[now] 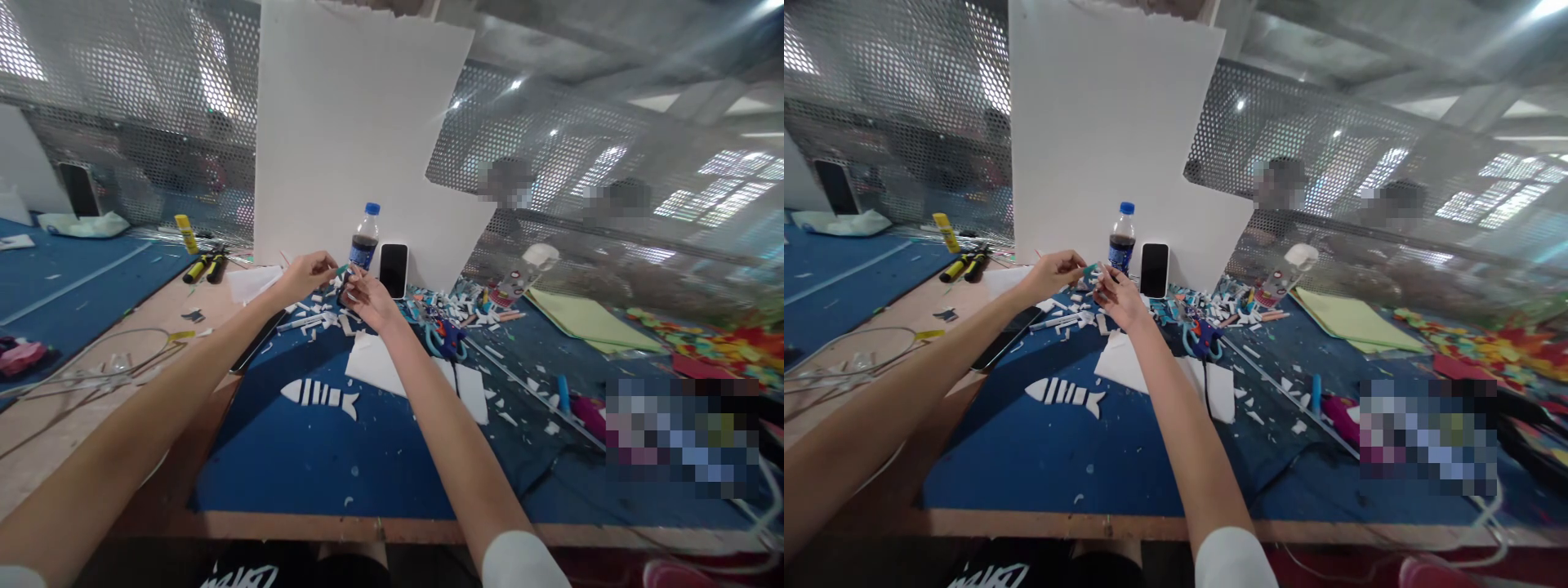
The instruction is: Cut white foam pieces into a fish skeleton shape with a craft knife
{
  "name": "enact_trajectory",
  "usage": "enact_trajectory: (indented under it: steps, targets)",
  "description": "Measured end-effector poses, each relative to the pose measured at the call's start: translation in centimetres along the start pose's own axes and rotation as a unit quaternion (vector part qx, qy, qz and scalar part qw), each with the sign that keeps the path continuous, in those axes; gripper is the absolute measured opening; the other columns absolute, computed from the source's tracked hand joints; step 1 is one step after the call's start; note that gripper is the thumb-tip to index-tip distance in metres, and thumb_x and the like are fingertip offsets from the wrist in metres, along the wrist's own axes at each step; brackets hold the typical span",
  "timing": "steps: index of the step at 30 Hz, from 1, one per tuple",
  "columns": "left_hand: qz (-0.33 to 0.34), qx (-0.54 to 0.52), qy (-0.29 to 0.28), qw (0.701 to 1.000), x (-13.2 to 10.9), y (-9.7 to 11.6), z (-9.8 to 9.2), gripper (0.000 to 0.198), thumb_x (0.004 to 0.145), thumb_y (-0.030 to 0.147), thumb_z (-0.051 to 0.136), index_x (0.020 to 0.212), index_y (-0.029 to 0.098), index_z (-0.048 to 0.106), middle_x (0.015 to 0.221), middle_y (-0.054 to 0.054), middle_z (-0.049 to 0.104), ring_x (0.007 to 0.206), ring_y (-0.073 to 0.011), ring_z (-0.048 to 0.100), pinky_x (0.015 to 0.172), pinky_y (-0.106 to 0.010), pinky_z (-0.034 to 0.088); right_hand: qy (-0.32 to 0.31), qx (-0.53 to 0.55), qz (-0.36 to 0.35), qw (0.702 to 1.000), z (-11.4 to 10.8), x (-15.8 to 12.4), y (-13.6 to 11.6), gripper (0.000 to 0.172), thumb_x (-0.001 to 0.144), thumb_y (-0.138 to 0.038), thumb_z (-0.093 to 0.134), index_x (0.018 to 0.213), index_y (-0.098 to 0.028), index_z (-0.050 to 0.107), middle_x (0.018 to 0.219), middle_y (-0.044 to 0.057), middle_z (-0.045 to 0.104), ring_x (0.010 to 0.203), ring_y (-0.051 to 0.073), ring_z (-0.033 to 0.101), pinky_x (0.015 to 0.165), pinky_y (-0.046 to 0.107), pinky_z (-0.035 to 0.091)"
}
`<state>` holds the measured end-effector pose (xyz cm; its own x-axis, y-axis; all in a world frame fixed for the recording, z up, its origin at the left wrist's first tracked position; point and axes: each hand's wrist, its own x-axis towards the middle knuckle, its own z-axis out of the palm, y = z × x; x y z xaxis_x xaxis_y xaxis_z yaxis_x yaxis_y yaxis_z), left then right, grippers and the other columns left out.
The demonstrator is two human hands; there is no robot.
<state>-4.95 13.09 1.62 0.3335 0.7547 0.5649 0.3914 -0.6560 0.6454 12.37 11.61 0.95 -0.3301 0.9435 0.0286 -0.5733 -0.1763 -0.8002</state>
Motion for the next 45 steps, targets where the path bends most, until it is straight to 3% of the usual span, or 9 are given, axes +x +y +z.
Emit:
enact_trajectory:
  steps: [3, 7, 15, 20, 25, 30, 34, 39, 45]
  targets:
    - [0.032, 0.03, -0.026, 0.999, 0.0, 0.6, -0.5, 0.021, 0.078, 0.033, 0.06, 0.09, 0.017, 0.057, 0.078, -0.002, 0.063, 0.072, -0.0138, 0.059, 0.066, -0.025, 0.046, 0.01, 0.002, -0.006, 1.0, -0.3, 0.4, 0.2, 0.017, 0.074, -0.012, 0.068, 0.084, -0.022, 0.058, 0.062, -0.008, 0.058, 0.055, 0.007, 0.056, 0.058, 0.019, 0.051]
    - [0.066, 0.079, -0.02, 0.995, 0.0, 1.4, -1.5, 0.037, 0.069, 0.025, 0.065, 0.102, 0.016, 0.051, 0.101, -0.007, 0.056, 0.087, -0.0171, 0.055, 0.079, -0.031, 0.045, 0.021, -0.007, -0.015, 1.0, -0.6, 0.7, 0.3, 0.017, 0.073, -0.014, 0.07, 0.082, -0.022, 0.058, 0.062, -0.008, 0.059, 0.054, 0.007, 0.055, 0.056, 0.019, 0.051]
    - [0.048, 0.131, -0.124, 0.982, -0.3, 1.3, -4.3, 0.07, 0.054, 0.033, 0.078, 0.114, 0.018, 0.044, 0.102, -0.008, 0.053, 0.084, -0.0193, 0.055, 0.072, -0.031, 0.046, 0.033, -0.018, -0.027, 0.999, -0.2, 0.6, 0.3, 0.019, 0.072, -0.013, 0.072, 0.082, -0.021, 0.057, 0.06, -0.008, 0.058, 0.055, 0.006, 0.056, 0.058, 0.019, 0.05]
    - [0.022, 0.113, -0.135, 0.984, -0.2, 2.1, -5.7, 0.066, 0.063, 0.045, 0.073, 0.114, 0.017, 0.042, 0.108, -0.011, 0.051, 0.094, -0.022, 0.053, 0.081, -0.035, 0.045, 0.034, -0.026, -0.026, 0.999, 0.0, 0.5, 0.3, 0.017, 0.073, -0.014, 0.071, 0.082, -0.02, 0.058, 0.059, -0.008, 0.058, 0.054, 0.005, 0.054, 0.059, 0.019, 0.049]
    - [0.048, 0.158, -0.109, 0.98, -0.2, 3.8, -5.5, 0.044, 0.069, 0.043, 0.069, 0.101, 0.018, 0.052, 0.1, -0.007, 0.054, 0.085, -0.0195, 0.052, 0.076, -0.031, 0.042, 0.04, -0.033, -0.024, 0.998, 0.1, 0.4, 0.3, 0.02, 0.071, -0.019, 0.074, 0.082, -0.02, 0.057, 0.06, -0.008, 0.058, 0.054, 0.006, 0.054, 0.06, 0.019, 0.049]
    - [0.035, 0.152, -0.089, 0.984, 0.1, 4.2, -4.2, 0.007, 0.077, 0.024, 0.058, 0.074, 0.018, 0.057, 0.07, -0.001, 0.055, 0.063, -0.0135, 0.047, 0.062, -0.026, 0.034, 0.038, -0.032, -0.021, 0.999, 0.3, 0.3, 0.2, 0.017, 0.073, -0.019, 0.073, 0.081, -0.021, 0.057, 0.06, -0.008, 0.058, 0.054, 0.006, 0.054, 0.059, 0.019, 0.049]
    - [0.011, 0.096, -0.061, 0.993, 0.2, 3.7, -3.8, 0.012, 0.078, 0.017, 0.053, 0.067, 0.017, 0.055, 0.056, 0.002, 0.049, 0.051, -0.0096, 0.041, 0.053, -0.023, 0.03, 0.028, -0.03, -0.012, 0.999, 0.5, 0.1, 0.2, 0.014, 0.075, -0.017, 0.071, 0.08, -0.021, 0.058, 0.061, -0.008, 0.059, 0.055, 0.006, 0.055, 0.062, 0.02, 0.05]
    - [-0.019, -0.011, 0.006, 1.0, 0.2, 3.1, -3.7, 0.019, 0.082, 0.025, 0.053, 0.065, 0.017, 0.052, 0.051, 0.004, 0.042, 0.047, -0.0079, 0.037, 0.047, -0.021, 0.027, 0.012, -0.04, 0.012, 0.999, 0.8, -0.2, 0.1, 0.007, 0.084, -0.026, 0.063, 0.081, -0.021, 0.061, 0.063, -0.005, 0.061, 0.059, 0.009, 0.059, 0.063, 0.023, 0.051]
    - [-0.045, -0.14, 0.096, 0.985, 0.8, 2.7, -3.7, 0.026, 0.082, 0.033, 0.058, 0.062, 0.018, 0.051, 0.051, 0.005, 0.039, 0.046, -0.007, 0.034, 0.045, -0.021, 0.025, 0.003, -0.079, 0.026, 0.997, 0.8, -0.3, 0.1, 0.027, 0.092, -0.042, 0.047, 0.087, -0.02, 0.063, 0.079, 0.002, 0.069, 0.063, 0.012, 0.063, 0.055, 0.024, 0.051]
